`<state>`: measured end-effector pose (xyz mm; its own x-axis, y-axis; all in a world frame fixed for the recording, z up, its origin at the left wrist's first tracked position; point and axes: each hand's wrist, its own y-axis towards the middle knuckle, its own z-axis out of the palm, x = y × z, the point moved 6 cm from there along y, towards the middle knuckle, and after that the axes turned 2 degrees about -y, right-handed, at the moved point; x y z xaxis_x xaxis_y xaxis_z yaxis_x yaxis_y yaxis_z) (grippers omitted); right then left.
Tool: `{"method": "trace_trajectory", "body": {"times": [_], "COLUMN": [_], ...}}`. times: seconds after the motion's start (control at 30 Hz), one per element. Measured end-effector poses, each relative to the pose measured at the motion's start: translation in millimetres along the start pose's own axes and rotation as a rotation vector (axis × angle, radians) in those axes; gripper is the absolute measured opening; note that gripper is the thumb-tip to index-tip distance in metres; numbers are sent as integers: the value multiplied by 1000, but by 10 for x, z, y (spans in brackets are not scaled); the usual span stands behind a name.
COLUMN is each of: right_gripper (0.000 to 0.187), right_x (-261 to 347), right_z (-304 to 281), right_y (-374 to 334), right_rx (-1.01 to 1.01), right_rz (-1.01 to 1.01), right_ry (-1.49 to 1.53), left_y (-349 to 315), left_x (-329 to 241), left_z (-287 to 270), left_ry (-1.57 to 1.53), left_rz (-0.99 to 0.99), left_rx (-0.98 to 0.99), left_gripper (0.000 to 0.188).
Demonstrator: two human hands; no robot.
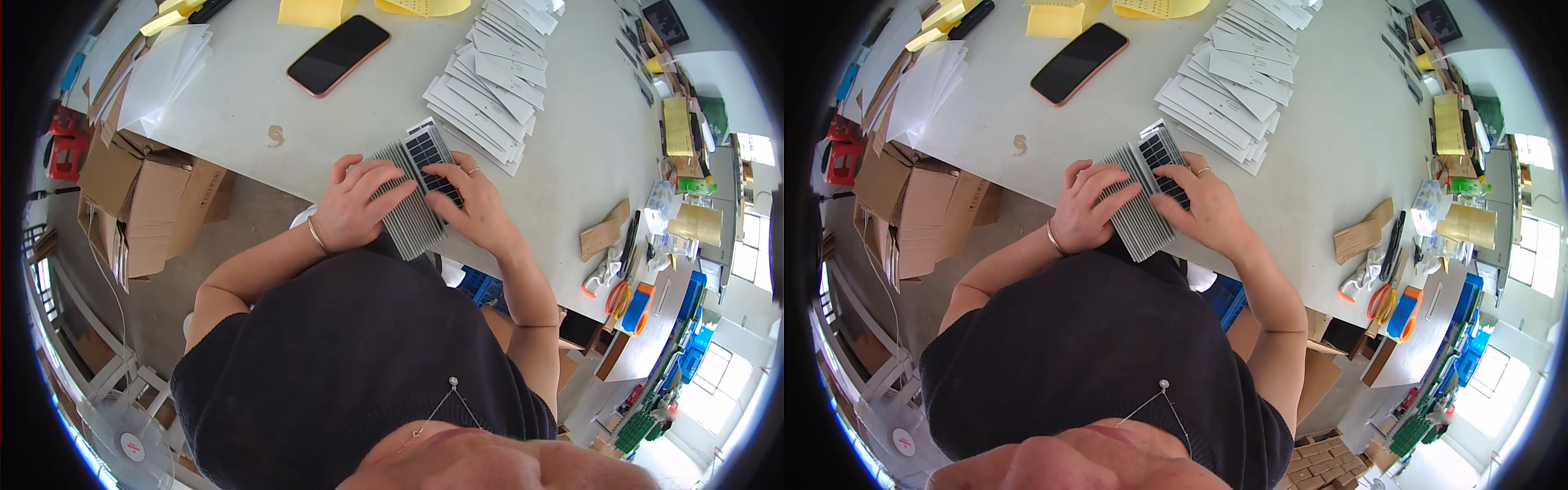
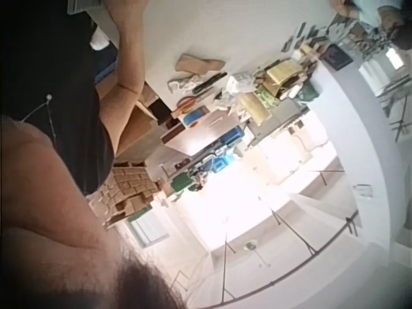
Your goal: Organizing and packing stacks of label sheets into a cardboard shipping box at a factory workbench.
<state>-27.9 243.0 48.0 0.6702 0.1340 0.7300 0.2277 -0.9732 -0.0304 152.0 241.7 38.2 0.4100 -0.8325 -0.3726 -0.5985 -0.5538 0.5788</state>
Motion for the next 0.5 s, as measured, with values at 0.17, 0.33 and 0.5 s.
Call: {"method": "trace_trajectory", "body": {"times": [0.17, 0.33, 0.5], "right_gripper": [58, 56, 55], "right_x": [24, 42, 23], "right_z": [38, 24, 36], "right_y": [-2, 2, 4], "right_rx": [-37, -53, -47], "right_rz": [3, -18, -20], "right_ry": [-150, -110, -89], "left_y": [-8, -19, -22], "left_x": [14, 16, 18], "left_z": [7, 5, 9], "left_ry": [-41, -46, -37], "left_rz": [22, 18, 17], "left_rx": [-73, -76, -73], "left_gripper": [34, 34, 34]}}
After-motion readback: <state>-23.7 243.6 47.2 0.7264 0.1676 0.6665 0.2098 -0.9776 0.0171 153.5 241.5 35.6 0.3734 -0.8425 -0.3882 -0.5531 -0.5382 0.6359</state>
